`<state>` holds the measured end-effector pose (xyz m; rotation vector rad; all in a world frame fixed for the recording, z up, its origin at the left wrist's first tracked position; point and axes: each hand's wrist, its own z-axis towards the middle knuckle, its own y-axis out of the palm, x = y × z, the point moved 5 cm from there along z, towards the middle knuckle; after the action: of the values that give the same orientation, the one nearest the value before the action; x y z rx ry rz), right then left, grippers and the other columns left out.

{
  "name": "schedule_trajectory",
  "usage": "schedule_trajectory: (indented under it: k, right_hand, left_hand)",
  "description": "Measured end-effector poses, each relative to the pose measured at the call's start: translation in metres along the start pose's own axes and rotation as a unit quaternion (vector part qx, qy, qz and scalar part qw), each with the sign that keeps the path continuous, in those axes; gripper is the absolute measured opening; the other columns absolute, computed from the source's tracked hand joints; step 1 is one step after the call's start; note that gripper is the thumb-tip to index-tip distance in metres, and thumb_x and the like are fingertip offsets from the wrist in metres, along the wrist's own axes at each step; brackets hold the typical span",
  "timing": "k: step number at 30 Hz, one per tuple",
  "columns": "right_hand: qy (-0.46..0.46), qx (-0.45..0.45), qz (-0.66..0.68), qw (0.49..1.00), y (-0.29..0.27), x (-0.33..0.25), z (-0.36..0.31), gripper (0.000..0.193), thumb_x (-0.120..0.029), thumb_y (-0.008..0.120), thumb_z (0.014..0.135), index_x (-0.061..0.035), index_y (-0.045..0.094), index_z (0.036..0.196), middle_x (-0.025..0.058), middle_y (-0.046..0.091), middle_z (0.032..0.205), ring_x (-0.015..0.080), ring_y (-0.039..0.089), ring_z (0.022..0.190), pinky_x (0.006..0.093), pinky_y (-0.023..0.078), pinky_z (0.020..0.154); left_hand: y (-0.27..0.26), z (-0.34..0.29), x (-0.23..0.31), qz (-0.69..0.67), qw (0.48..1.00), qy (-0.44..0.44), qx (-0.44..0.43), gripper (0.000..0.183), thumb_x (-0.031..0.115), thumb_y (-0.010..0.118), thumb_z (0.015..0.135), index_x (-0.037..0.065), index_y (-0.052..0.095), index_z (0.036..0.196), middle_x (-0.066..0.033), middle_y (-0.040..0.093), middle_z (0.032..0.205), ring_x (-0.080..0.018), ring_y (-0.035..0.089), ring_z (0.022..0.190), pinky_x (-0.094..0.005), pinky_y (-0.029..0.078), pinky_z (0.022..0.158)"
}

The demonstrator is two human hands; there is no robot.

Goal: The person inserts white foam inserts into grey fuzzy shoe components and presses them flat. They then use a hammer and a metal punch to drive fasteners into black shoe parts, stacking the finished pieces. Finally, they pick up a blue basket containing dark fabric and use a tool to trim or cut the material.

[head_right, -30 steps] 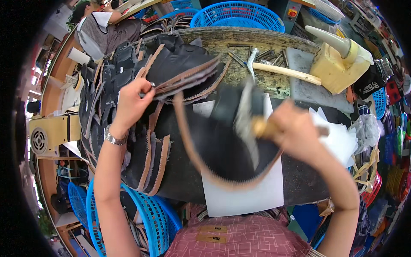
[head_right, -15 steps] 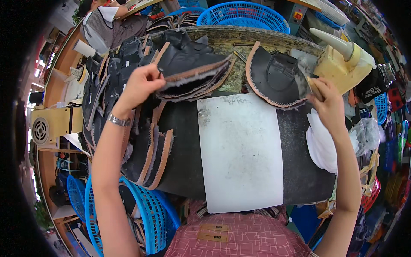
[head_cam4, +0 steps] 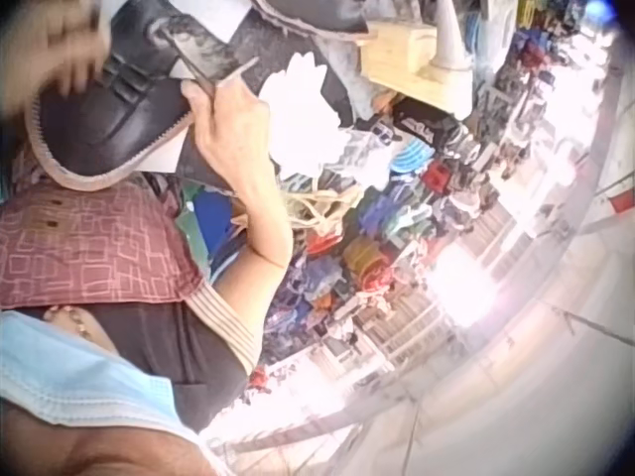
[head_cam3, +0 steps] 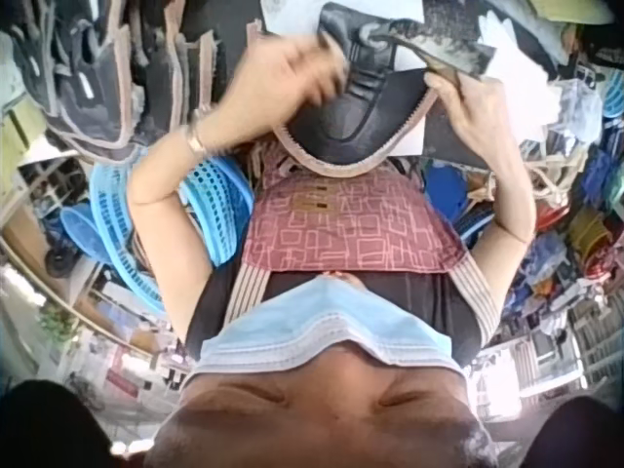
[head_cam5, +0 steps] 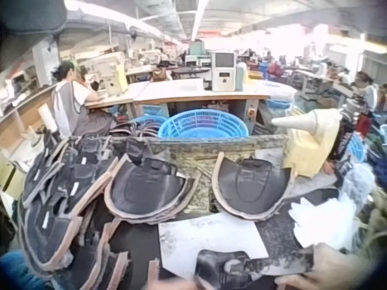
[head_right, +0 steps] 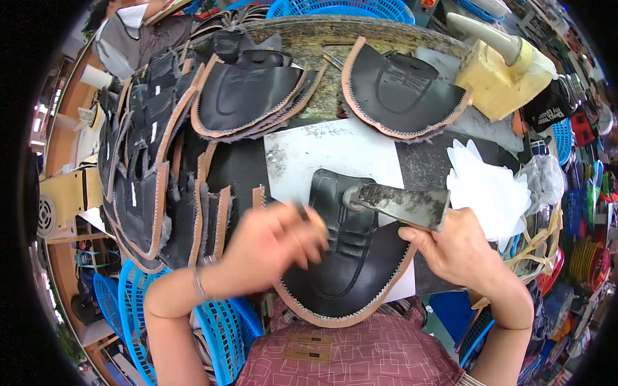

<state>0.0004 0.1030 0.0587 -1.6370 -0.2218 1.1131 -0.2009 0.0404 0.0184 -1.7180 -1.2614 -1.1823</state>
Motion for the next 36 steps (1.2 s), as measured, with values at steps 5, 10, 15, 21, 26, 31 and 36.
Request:
schedule_trajectory:
  k: [5,10,15,21,26,31,36]
  right_hand:
    - [0.035,-0.032,-0.082,0.996,0.023,0.012,-0.015,0.022,-0.014,0.064,0.08,-0.0007,0.059,0.096,0.0187,0.059,0.074,0.034,0.06,0.061,0.0394,0.047,0.053]
    - [-0.009,-0.015,-0.031,0.999,0.024,0.013,-0.015,0.024,-0.009,0.062,0.076,-0.0033,0.06,0.1,0.0183,0.06,0.087,0.0319,0.06,0.063,0.0382,0.05,0.054]
    - [0.025,-0.032,-0.038,0.998,0.021,0.018,-0.014,0.022,-0.01,0.062,0.077,-0.0053,0.061,0.099,0.016,0.062,0.088,0.031,0.06,0.063,0.0368,0.05,0.054]
    - [0.133,-0.041,0.119,0.983,-0.005,0.008,-0.014,0.024,-0.019,0.059,0.082,-0.0085,0.061,0.103,0.0082,0.063,0.092,0.0222,0.061,0.078,0.0335,0.049,0.069]
    - [0.009,-0.096,-0.164,0.982,0.017,0.015,-0.021,0.019,-0.018,0.055,0.087,-0.0027,0.063,0.095,0.0127,0.062,0.085,0.0278,0.058,0.083,0.0332,0.045,0.076]
    - [0.05,0.014,0.03,0.998,0.035,0.036,-0.024,0.018,-0.021,0.054,0.086,-0.0101,0.069,0.09,0.0155,0.059,0.066,0.0352,0.057,0.058,0.0406,0.045,0.054]
    - [0.059,-0.008,-0.026,0.998,0.016,0.03,-0.024,0.017,-0.022,0.056,0.085,-0.0121,0.069,0.09,0.0145,0.059,0.065,0.0333,0.058,0.059,0.0391,0.046,0.054]
  left_hand:
    - [-0.019,0.056,-0.024,-0.06,0.988,0.082,0.116,0.01,0.009,0.051,0.092,0.0,0.052,0.094,-0.0074,0.064,0.086,-0.0115,0.062,0.077,-0.023,0.051,0.069]
    - [-0.019,0.064,-0.035,-0.038,0.988,0.062,0.139,0.012,0.012,0.05,0.094,0.0,0.051,0.093,-0.0096,0.065,0.087,-0.0114,0.062,0.077,-0.0237,0.051,0.07]
    - [-0.014,0.067,-0.041,-0.019,0.986,0.093,0.134,0.013,0.013,0.051,0.093,0.0,0.052,0.093,-0.0089,0.066,0.086,-0.0092,0.062,0.077,-0.0223,0.051,0.069]
    - [-0.007,0.05,-0.015,0.355,0.856,0.314,0.206,0.01,0.01,0.063,0.082,0.005,0.055,0.086,-0.0106,0.059,0.063,-0.0227,0.06,0.054,-0.0317,0.047,0.05]
    - [0.0,0.053,-0.014,0.367,0.865,0.291,0.179,0.01,0.011,0.058,0.086,0.002,0.053,0.086,-0.0099,0.058,0.065,-0.0227,0.06,0.055,-0.0314,0.047,0.05]
    - [-0.016,0.067,-0.038,0.021,0.984,0.11,0.136,0.015,0.013,0.049,0.094,-0.001,0.052,0.093,-0.008,0.066,0.08,-0.0106,0.062,0.074,-0.0238,0.052,0.068]
    - [-0.008,0.064,-0.031,0.168,0.954,0.203,0.14,0.01,0.009,0.056,0.088,0.0,0.054,0.09,-0.0086,0.062,0.069,-0.0178,0.062,0.063,-0.0257,0.049,0.057]
